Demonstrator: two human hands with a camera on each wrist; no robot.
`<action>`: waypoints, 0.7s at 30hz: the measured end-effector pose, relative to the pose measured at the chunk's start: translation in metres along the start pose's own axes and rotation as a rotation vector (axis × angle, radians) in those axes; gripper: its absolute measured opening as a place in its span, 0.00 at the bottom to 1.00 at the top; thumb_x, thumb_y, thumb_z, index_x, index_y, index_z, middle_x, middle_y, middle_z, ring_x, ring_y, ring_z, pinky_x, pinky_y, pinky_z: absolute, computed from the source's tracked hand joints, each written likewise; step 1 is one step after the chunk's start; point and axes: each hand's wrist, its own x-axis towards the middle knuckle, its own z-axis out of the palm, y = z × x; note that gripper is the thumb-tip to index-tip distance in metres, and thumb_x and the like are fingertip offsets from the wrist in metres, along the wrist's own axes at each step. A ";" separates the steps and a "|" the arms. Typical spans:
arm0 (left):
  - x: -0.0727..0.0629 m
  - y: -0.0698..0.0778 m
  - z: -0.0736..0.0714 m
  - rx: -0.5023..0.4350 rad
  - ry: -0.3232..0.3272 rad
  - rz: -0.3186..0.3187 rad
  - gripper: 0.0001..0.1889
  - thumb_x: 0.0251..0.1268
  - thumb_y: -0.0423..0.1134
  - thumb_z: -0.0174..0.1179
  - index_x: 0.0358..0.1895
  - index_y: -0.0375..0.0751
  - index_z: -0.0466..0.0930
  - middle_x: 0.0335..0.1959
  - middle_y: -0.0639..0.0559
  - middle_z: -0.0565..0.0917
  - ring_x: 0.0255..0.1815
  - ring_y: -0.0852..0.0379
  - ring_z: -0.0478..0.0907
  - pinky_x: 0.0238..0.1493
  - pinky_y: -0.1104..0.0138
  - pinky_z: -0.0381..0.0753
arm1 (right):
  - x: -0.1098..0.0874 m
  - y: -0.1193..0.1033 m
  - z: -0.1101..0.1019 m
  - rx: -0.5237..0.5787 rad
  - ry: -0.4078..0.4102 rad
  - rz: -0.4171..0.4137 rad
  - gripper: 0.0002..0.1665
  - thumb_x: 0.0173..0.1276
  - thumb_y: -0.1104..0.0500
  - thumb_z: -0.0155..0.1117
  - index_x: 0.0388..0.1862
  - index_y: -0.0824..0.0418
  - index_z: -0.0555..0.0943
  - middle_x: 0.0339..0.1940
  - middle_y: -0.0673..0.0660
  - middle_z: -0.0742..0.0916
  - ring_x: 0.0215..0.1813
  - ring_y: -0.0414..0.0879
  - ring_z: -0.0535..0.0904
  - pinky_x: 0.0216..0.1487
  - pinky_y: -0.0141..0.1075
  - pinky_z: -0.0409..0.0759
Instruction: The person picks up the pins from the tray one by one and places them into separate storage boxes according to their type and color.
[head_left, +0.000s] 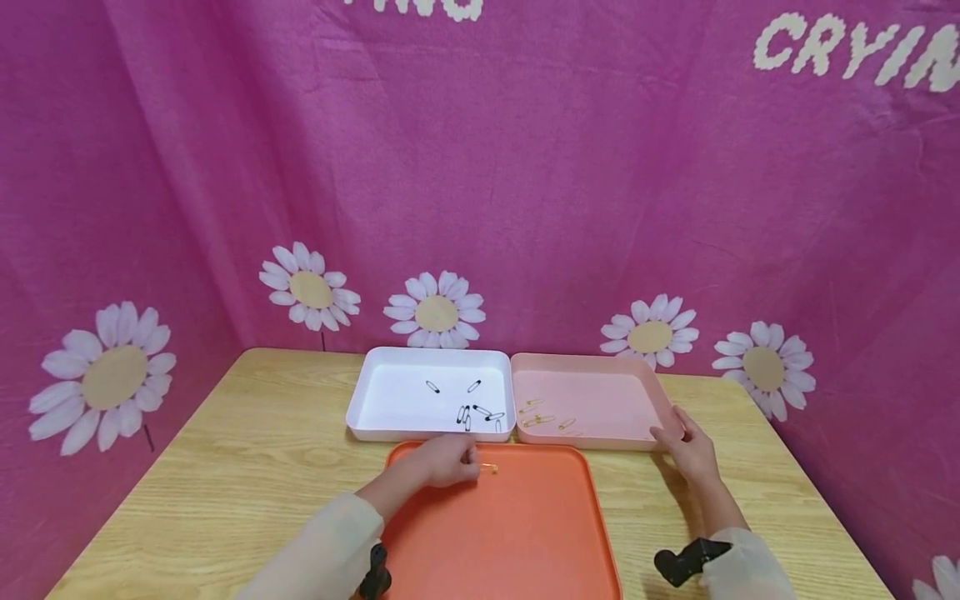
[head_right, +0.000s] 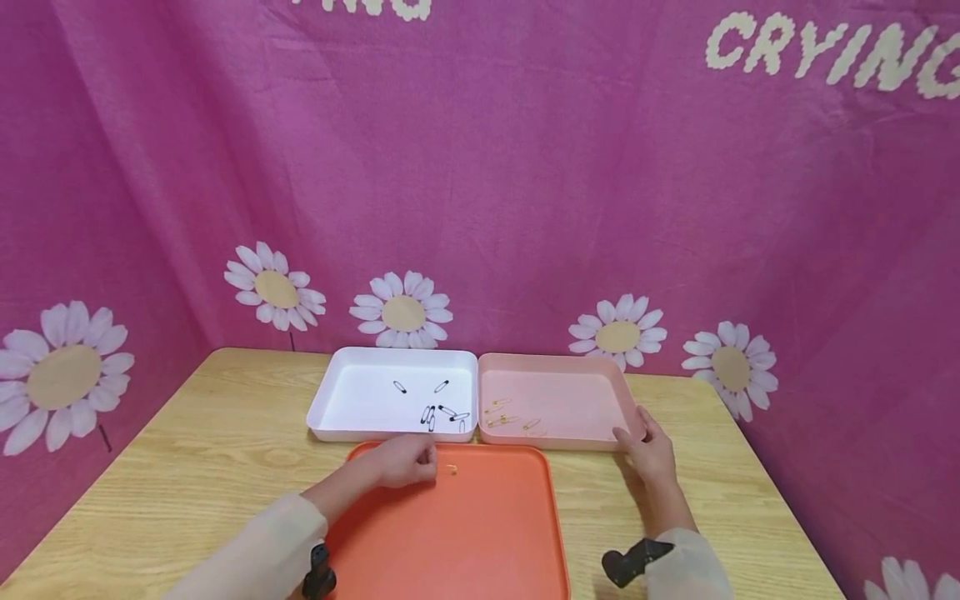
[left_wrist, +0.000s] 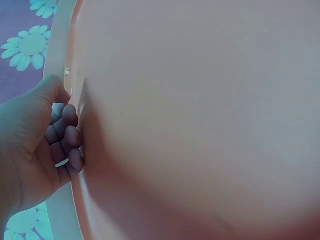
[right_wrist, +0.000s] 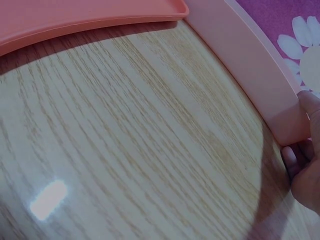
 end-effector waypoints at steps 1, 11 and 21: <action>0.000 0.000 0.000 -0.018 0.005 0.004 0.07 0.57 0.37 0.56 0.23 0.47 0.70 0.17 0.59 0.69 0.20 0.63 0.67 0.25 0.73 0.63 | 0.000 0.000 0.000 0.001 0.000 0.003 0.45 0.67 0.52 0.58 0.75 0.60 0.47 0.73 0.72 0.55 0.74 0.63 0.51 0.72 0.50 0.53; -0.002 0.003 -0.013 -0.133 0.116 0.065 0.02 0.56 0.36 0.54 0.31 0.42 0.73 0.19 0.57 0.75 0.22 0.63 0.69 0.28 0.71 0.69 | 0.000 -0.001 0.000 0.005 -0.024 0.015 0.46 0.67 0.51 0.57 0.75 0.58 0.45 0.74 0.71 0.52 0.74 0.63 0.49 0.72 0.50 0.53; 0.007 0.009 -0.024 -0.180 0.214 0.036 0.04 0.57 0.39 0.53 0.33 0.44 0.74 0.20 0.56 0.70 0.22 0.61 0.66 0.26 0.70 0.67 | -0.002 -0.003 0.000 0.005 -0.019 0.027 0.46 0.68 0.51 0.57 0.75 0.58 0.44 0.74 0.71 0.52 0.74 0.64 0.48 0.72 0.51 0.51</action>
